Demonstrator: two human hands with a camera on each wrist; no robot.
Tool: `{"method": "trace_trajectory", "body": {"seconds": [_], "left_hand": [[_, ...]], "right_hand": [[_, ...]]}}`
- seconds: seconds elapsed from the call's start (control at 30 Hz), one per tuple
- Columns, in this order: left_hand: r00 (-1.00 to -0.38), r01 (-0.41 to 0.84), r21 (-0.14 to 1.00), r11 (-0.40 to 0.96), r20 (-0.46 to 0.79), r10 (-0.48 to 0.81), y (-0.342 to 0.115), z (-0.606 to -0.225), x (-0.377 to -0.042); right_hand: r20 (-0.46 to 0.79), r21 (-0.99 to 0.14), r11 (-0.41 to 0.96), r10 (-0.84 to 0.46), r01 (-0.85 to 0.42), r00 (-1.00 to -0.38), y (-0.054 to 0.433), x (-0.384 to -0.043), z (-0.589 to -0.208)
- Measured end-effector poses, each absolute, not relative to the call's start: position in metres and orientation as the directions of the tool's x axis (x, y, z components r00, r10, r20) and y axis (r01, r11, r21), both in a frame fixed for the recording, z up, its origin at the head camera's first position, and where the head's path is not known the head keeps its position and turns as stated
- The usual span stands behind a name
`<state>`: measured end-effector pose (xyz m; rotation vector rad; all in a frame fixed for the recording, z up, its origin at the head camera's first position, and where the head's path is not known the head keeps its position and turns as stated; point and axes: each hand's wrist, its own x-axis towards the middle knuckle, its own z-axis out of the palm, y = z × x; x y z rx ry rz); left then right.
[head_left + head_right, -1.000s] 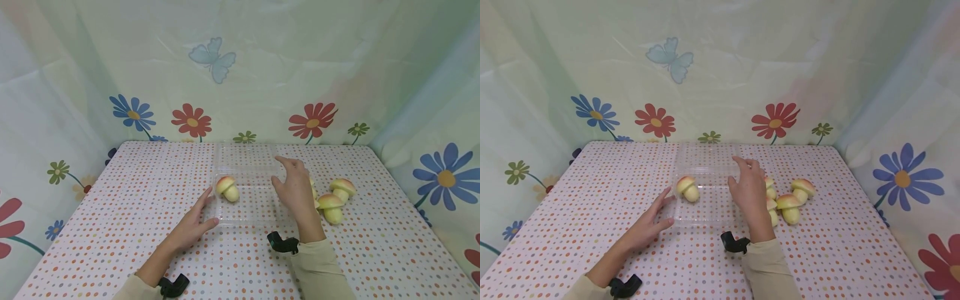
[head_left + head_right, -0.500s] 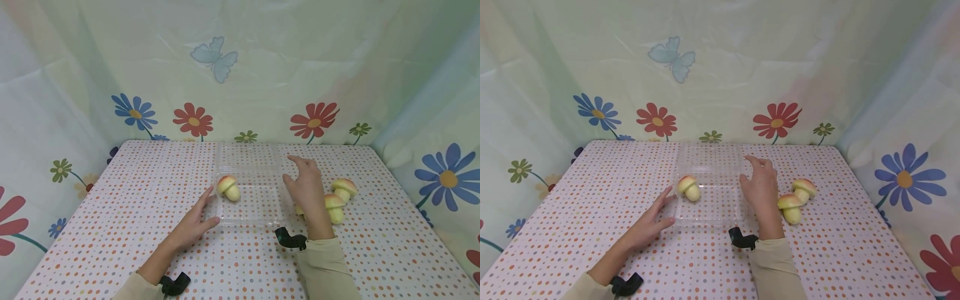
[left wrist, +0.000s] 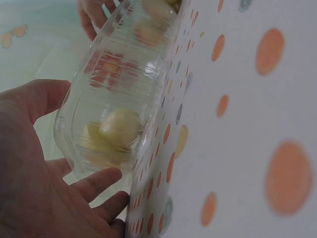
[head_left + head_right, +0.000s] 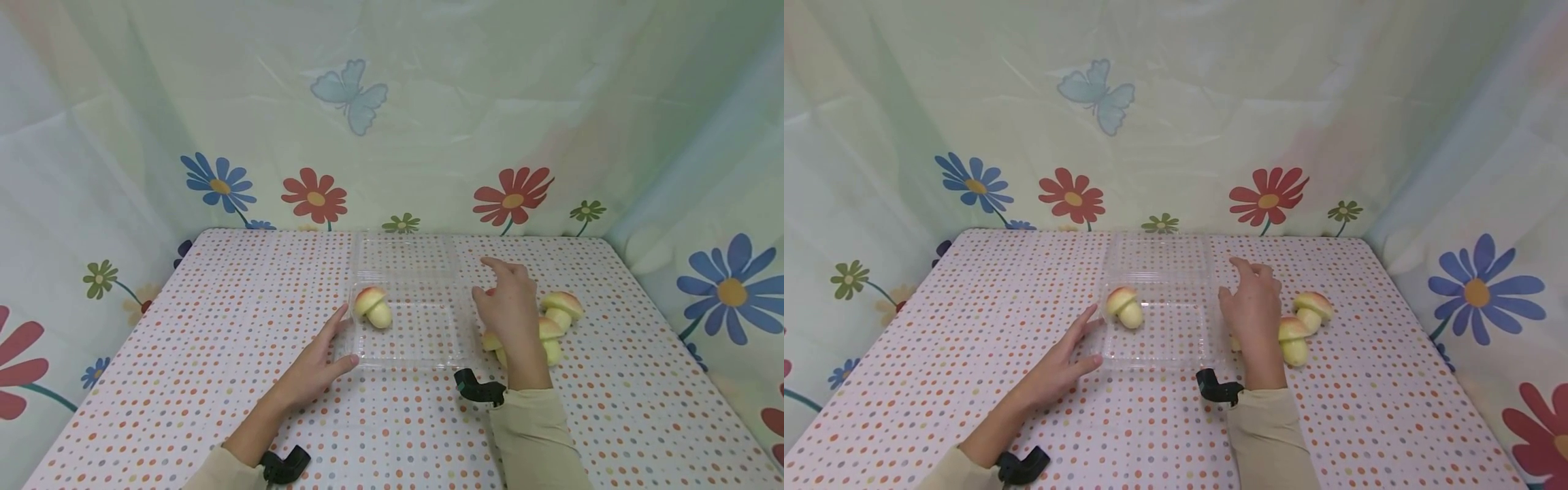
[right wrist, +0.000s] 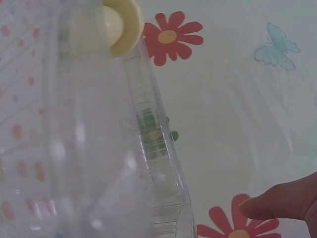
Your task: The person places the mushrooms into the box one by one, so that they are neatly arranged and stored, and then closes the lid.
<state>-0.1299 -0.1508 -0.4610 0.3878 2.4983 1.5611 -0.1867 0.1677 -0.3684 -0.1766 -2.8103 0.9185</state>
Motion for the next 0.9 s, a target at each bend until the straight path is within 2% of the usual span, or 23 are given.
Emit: {"method": "trace_trajectory", "body": {"seconds": [0.9], "left_hand": [[-0.952,0.134,0.898,0.420,-0.001,0.307,-0.151,-0.462,-0.130]], "right_hand": [[0.027,-0.504,0.843,0.237,0.191,-0.971,0.180,-0.191,-0.383]]}}
